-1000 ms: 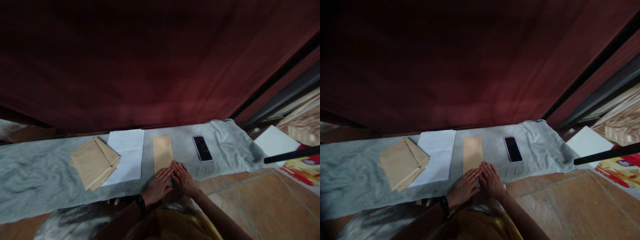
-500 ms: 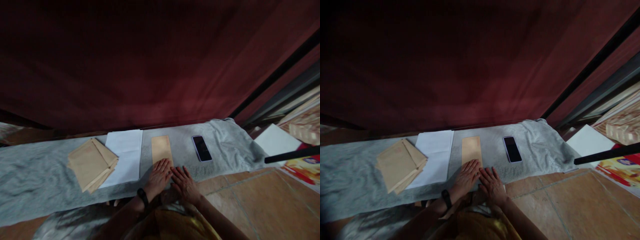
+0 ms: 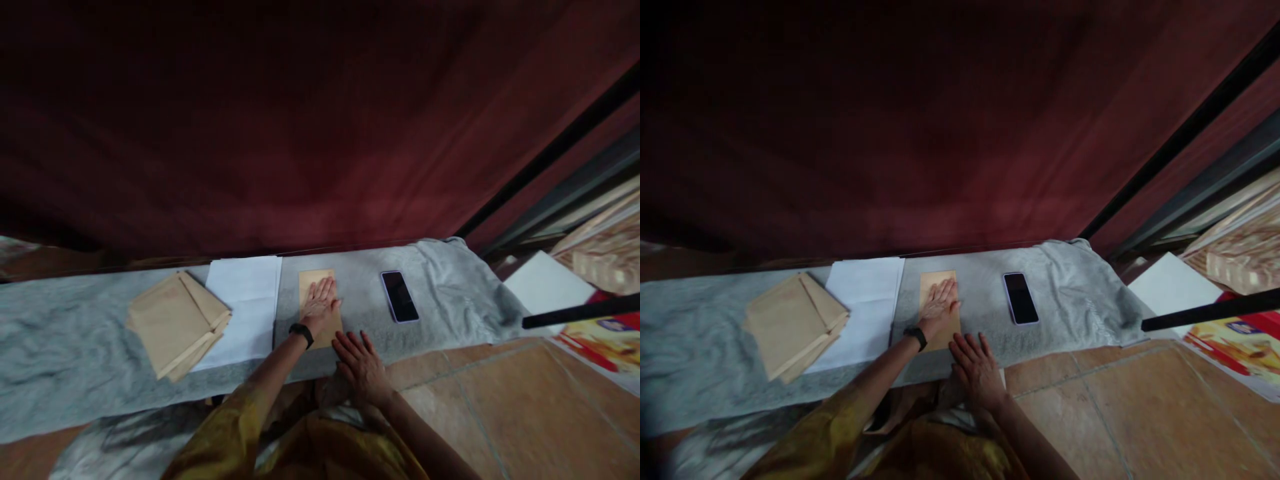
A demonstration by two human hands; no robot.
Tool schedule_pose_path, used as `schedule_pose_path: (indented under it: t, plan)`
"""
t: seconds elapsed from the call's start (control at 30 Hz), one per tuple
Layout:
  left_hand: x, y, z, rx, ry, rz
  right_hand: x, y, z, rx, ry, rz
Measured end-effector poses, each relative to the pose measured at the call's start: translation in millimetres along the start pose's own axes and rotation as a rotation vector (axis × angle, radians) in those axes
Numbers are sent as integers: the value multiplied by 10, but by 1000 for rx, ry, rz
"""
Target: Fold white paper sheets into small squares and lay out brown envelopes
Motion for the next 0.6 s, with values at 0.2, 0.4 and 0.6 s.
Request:
schedule_pose_path:
  t: [0.2,0.4,0.6]
  plan:
    - [75,-4,445,37,-107,-14,5,-32,6,-5,3,-8]
    - [174,80,908,24,-155,-20,17,-78,27,47,-18,-66]
    - [232,168,1377,-2,-212,-39,80,-84,-51,126,-95,-225]
Point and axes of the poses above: each hand's wrist, its own z-axis away from the middle knuckle, its own y-axis out of the back of the hand, x = y × z, the point moved 5 cm from there along -z, towards the middle knuckle
